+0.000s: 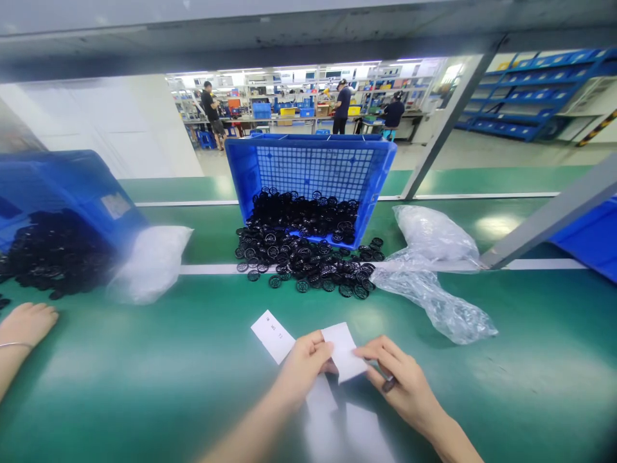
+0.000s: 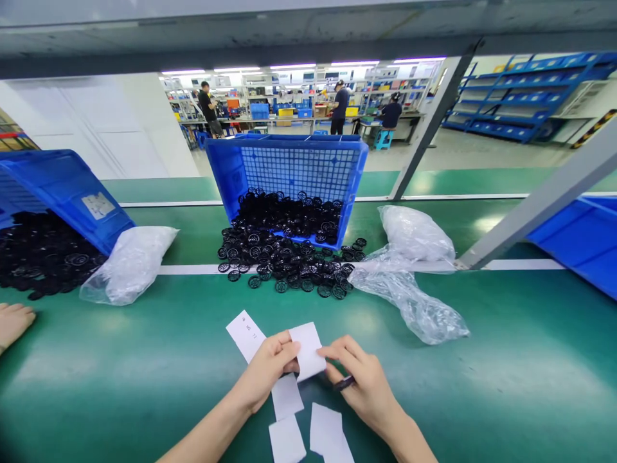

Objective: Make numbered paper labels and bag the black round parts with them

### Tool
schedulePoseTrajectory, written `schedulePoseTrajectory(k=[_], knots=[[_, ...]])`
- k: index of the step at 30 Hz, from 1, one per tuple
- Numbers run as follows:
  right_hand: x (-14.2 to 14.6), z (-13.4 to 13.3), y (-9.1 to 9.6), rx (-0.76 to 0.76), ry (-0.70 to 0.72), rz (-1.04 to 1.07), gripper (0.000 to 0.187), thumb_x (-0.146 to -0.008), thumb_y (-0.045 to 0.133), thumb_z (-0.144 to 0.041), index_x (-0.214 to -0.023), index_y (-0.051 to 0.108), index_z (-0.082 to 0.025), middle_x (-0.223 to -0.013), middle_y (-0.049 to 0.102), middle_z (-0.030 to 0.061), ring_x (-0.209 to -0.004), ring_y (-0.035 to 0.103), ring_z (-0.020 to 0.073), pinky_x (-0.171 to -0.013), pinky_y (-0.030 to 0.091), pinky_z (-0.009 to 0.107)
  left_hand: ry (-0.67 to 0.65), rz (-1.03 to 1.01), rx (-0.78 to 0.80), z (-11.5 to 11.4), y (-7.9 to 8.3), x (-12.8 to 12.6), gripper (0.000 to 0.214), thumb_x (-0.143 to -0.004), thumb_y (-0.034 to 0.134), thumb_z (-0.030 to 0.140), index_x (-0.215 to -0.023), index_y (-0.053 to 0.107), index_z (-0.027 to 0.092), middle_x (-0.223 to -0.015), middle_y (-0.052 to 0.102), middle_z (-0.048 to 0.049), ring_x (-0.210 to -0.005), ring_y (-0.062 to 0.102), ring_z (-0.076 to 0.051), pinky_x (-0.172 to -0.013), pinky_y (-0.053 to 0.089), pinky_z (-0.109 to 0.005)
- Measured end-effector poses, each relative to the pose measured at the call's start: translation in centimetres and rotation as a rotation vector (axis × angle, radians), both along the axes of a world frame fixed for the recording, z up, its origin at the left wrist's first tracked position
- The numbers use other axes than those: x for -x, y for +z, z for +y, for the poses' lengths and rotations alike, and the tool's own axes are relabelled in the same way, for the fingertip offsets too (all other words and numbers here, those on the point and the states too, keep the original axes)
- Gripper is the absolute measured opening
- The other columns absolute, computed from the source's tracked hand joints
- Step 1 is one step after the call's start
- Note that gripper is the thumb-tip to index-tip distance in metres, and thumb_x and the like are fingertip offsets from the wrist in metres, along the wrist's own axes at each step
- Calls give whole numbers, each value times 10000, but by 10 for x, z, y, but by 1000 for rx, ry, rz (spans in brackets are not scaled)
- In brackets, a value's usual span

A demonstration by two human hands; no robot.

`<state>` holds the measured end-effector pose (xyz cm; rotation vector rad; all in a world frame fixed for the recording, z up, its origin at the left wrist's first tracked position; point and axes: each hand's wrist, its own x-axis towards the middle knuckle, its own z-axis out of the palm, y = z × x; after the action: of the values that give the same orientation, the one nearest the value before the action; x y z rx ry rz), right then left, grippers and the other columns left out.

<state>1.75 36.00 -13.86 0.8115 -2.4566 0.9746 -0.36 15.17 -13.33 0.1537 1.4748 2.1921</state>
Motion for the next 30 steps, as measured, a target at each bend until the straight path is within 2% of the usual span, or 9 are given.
schedulePoseTrajectory(k=[3, 6, 12, 19, 24, 30], knots=[[1, -3, 3, 90, -47, -72, 122, -1000, 555, -240, -962, 670, -230, -834, 610, 19, -652, 581, 135, -570, 462, 241, -36, 66, 53, 1, -1, -4, 476, -886, 643, 525, -1096, 658, 98, -1102, 726, -169, -987, 714, -286, -902, 568, -433], [1, -5, 2, 133, -57, -143, 183, -1009, 551, -289, -853, 617, -219, -800, 585, 11, -622, 520, 139, -560, 411, 267, -51, 89, 88, 1, -1, -7, 520, -909, 589, 559, -1154, 640, 103, -1104, 726, -176, -987, 719, -299, -930, 565, -482], [-1, -6, 1, 140, -71, -302, 271, -1024, 527, -374, -803, 572, -224, -774, 521, -10, -627, 452, 145, -577, 356, 289, -34, 114, 128, -1, 0, -8, 627, -941, 453, 650, -1115, 650, 81, -1011, 737, -191, -919, 738, -316, -915, 565, -532], [1, -5, -3, 137, -56, -357, 283, -1023, 526, -381, -795, 568, -220, -790, 520, -10, -661, 476, 147, -602, 355, 294, -46, 90, 120, 3, 5, -11, 660, -814, 690, 618, -1158, 656, 55, -1028, 740, -201, -942, 729, -314, -963, 553, -525], [1, -4, -7, 155, -61, -371, 272, -1022, 530, -386, -801, 554, -230, -803, 515, -11, -680, 484, 155, -612, 351, 300, -33, 110, 148, 4, 1, -12, 619, -831, 677, 605, -1144, 669, 71, -1026, 744, -184, -926, 733, -308, -956, 560, -526], [-1, -5, -7, 143, -51, -353, 253, -1027, 519, -365, -810, 522, -234, -818, 501, -14, -681, 477, 154, -616, 353, 296, -13, 157, 165, 3, -1, -12, 508, -887, 619, 569, -1080, 681, 103, -1013, 747, -149, -903, 743, -275, -919, 592, -465]])
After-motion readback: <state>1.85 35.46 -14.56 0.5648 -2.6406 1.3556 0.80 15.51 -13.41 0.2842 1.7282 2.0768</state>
